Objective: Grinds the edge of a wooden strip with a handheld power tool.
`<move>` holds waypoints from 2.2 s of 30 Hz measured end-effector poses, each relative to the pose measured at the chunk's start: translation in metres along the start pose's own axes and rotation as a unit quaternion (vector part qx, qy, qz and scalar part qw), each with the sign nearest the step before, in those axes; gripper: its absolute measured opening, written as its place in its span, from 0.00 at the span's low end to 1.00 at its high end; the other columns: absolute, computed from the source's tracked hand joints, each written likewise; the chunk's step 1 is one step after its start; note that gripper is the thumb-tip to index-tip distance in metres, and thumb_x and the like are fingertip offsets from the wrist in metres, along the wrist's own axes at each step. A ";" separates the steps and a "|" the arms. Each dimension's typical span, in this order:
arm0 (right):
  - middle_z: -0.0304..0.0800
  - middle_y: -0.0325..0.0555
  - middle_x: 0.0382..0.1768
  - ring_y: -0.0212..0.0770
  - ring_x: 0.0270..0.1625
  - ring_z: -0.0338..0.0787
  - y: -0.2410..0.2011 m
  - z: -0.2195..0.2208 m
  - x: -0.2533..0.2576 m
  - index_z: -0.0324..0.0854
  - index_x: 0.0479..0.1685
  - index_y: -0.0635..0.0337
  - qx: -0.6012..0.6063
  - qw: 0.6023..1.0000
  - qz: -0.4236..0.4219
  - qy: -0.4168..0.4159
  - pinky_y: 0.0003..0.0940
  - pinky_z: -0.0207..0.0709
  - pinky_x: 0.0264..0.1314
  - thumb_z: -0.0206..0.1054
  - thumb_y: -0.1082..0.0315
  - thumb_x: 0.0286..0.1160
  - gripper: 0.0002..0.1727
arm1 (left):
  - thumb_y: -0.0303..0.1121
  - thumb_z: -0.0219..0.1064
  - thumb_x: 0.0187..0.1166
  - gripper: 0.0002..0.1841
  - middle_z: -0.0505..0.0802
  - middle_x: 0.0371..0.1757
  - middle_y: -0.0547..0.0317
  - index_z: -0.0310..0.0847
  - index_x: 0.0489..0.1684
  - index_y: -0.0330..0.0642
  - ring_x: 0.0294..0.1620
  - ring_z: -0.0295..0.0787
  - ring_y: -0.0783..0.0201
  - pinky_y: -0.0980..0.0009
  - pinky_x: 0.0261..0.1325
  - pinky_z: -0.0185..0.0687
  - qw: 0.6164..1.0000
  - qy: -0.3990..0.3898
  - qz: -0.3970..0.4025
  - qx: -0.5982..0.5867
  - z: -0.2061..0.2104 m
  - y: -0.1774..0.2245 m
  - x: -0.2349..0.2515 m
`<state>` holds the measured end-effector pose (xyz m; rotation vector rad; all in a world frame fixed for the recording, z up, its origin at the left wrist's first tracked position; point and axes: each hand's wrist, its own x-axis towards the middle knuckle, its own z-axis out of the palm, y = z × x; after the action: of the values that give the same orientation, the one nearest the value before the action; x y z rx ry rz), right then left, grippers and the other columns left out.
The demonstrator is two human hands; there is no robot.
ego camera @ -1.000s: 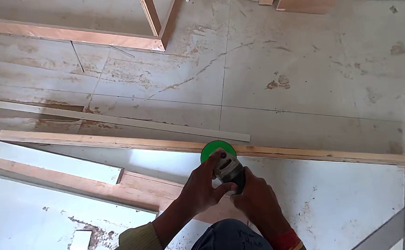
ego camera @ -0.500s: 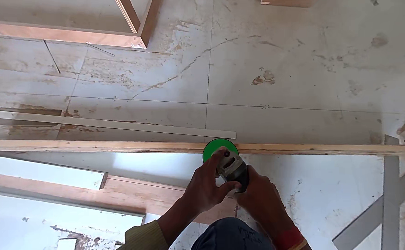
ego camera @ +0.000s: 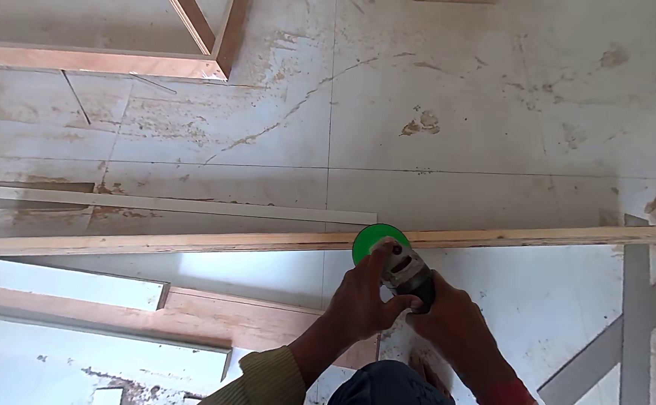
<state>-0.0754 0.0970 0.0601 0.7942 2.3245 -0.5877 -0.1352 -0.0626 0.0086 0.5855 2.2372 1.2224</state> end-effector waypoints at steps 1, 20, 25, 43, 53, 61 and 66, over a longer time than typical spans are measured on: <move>0.92 0.48 0.36 0.52 0.43 0.93 0.007 -0.001 0.000 0.81 0.63 0.51 0.004 1.000 0.001 0.012 0.57 0.83 0.42 0.82 0.56 0.51 0.33 | 0.61 0.75 0.70 0.49 0.90 0.59 0.48 0.61 0.89 0.44 0.44 0.90 0.59 0.58 0.50 0.90 1.000 -0.014 0.002 -0.004 0.003 0.005 0.004; 0.92 0.51 0.45 0.54 0.52 0.93 -0.168 0.060 -0.019 0.77 0.70 0.54 -0.090 0.970 -0.201 -0.108 0.54 0.84 0.52 0.76 0.54 0.63 0.32 | 0.66 0.70 0.70 0.45 0.93 0.44 0.60 0.68 0.88 0.54 0.29 0.86 0.68 0.64 0.34 0.87 0.967 0.232 -0.094 0.035 -0.120 -0.090 -0.101; 0.92 0.48 0.44 0.51 0.51 0.94 -0.196 0.073 -0.023 0.75 0.67 0.52 -0.129 0.961 -0.209 -0.126 0.50 0.84 0.49 0.74 0.55 0.63 0.30 | 0.69 0.71 0.66 0.48 0.91 0.40 0.67 0.67 0.87 0.53 0.25 0.83 0.74 0.73 0.29 0.83 0.959 0.264 -0.102 0.021 -0.135 -0.111 -0.114; 0.91 0.46 0.45 0.49 0.51 0.93 -0.154 0.055 -0.017 0.76 0.67 0.49 -0.106 0.980 -0.110 -0.126 0.50 0.84 0.48 0.76 0.57 0.59 0.31 | 0.69 0.71 0.66 0.49 0.92 0.43 0.66 0.67 0.86 0.50 0.29 0.84 0.76 0.75 0.34 0.85 0.975 0.214 -0.059 0.012 -0.098 -0.091 -0.090; 0.92 0.47 0.44 0.51 0.51 0.93 -0.125 0.039 -0.013 0.77 0.66 0.49 -0.080 0.988 -0.064 -0.119 0.52 0.84 0.48 0.79 0.56 0.58 0.32 | 0.67 0.73 0.68 0.47 0.93 0.50 0.64 0.67 0.87 0.51 0.35 0.87 0.75 0.73 0.40 0.88 0.983 0.180 -0.028 0.003 -0.076 -0.074 -0.069; 0.92 0.47 0.43 0.51 0.49 0.93 -0.106 0.030 -0.009 0.77 0.66 0.50 -0.068 0.991 -0.046 -0.105 0.51 0.84 0.47 0.79 0.57 0.57 0.31 | 0.65 0.74 0.68 0.47 0.92 0.57 0.62 0.65 0.88 0.55 0.41 0.90 0.72 0.67 0.44 0.91 0.987 0.160 -0.012 -0.005 -0.061 -0.066 -0.055; 0.91 0.47 0.41 0.51 0.47 0.93 -0.092 0.025 -0.007 0.78 0.63 0.51 -0.057 0.993 -0.034 -0.094 0.52 0.84 0.46 0.80 0.57 0.57 0.30 | 0.66 0.73 0.68 0.48 0.92 0.50 0.62 0.65 0.88 0.51 0.32 0.85 0.73 0.71 0.36 0.87 0.989 0.146 -0.008 -0.003 -0.053 -0.056 -0.046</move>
<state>-0.1220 0.0135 0.0662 0.5822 2.1967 -0.5305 -0.1397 -0.1516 -0.0044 0.4055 2.4709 1.3811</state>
